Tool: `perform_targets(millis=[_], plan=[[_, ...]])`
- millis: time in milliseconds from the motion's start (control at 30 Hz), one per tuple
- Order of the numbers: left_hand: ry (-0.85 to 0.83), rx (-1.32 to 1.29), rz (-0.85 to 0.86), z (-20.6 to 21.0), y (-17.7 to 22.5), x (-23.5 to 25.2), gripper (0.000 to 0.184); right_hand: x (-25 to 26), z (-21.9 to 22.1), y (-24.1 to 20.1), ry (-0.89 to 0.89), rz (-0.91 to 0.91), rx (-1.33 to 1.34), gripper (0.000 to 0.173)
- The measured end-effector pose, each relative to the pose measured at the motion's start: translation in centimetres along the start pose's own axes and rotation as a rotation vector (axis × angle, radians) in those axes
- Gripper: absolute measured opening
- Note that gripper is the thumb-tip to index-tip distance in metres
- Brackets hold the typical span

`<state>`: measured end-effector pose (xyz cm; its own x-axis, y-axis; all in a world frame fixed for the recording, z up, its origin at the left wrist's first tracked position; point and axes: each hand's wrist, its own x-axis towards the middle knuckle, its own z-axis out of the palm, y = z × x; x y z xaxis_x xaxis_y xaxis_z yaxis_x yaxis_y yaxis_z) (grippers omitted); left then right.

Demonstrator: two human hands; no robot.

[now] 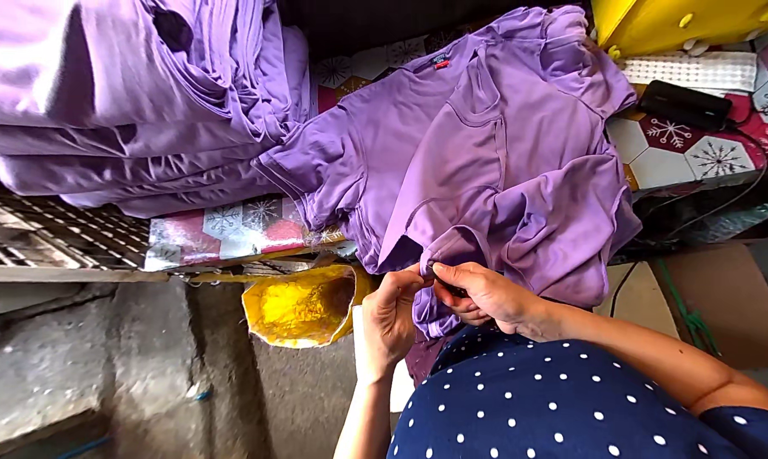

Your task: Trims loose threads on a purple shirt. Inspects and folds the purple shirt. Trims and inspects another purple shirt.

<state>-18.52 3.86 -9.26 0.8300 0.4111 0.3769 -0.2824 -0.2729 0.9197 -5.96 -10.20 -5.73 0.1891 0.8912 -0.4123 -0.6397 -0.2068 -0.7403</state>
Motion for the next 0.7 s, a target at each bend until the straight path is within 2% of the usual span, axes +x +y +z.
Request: perform_targets(millis=[100,133,167,200,233,267,333,400,433,467,500,533,567,600,633,667,700], plan=[[-0.015,-0.056,-0.009,-0.1,-0.1,0.2,0.019,0.4,-1.7,0.4,0.278,-0.438,-0.465,0.022],[-0.02,-0.07,-0.016,-0.2,-0.1,0.2,0.019,0.8,-3.0,0.0,0.306,-0.437,-0.615,0.038],[-0.024,-0.081,-0.029,-0.2,-0.1,0.3,0.019,1.4,-4.2,-0.6,0.3,-0.36,-0.708,0.054],[-0.027,-0.077,-0.055,-0.6,-0.1,0.3,0.019,2.1,-5.1,-0.9,0.271,-0.271,-0.749,0.046],[-0.026,-0.049,-0.105,-1.3,0.0,0.4,0.019,2.7,-5.7,-0.9,0.258,-0.231,-0.775,0.026],[-0.017,0.017,-0.181,-2.7,0.1,0.6,0.018,3.1,-6.1,-0.9,0.253,-0.215,-0.791,0.018],[0.055,0.286,-0.378,-7.1,-0.3,0.7,0.019,2.9,-6.3,-0.9,0.265,-0.242,-0.773,0.019],[0.137,0.758,-0.646,-13.0,-2.4,0.0,0.019,2.6,-6.2,-0.9,0.279,-0.273,-0.745,0.017],[0.149,1.037,-0.846,-15.6,-3.9,-0.7,0.021,2.5,-6.2,-0.9,0.28,-0.279,-0.745,0.017],[0.164,1.246,-1.055,-17.4,-5.5,-1.7,0.03,2.5,-6.2,-0.8,0.28,-0.279,-0.746,0.016],[0.183,1.348,-1.212,-18.5,-6.8,-2.9,0.055,2.6,-6.2,-0.7,0.281,-0.274,-0.74,0.016],[0.218,1.369,-1.245,-18.5,-7.2,-3.6,0.078,2.7,-6.0,-0.7,0.286,-0.267,-0.735,0.017],[0.257,1.311,-1.13,-17.3,-6.3,-3.5,0.087,2.8,-5.8,-0.8,0.291,-0.261,-0.735,0.019],[0.261,1.2,-0.918,-15.2,-4.9,-3.1,0.077,2.8,-5.7,-0.9,0.297,-0.262,-0.736,0.019],[0.227,1.05,-0.712,-12.7,-3.6,-2.6,0.058,2.8,-5.6,-0.9,0.303,-0.265,-0.734,0.019],[0.172,0.882,-0.558,-10.1,-3.0,-2.0,0.047,2.8,-5.4,-0.9,0.309,-0.271,-0.728,0.019],[0.13,0.658,-0.489,-7.4,-2.7,-1.4,0.047,2.7,-5.3,-1.0,0.311,-0.283,-0.722,0.018]])
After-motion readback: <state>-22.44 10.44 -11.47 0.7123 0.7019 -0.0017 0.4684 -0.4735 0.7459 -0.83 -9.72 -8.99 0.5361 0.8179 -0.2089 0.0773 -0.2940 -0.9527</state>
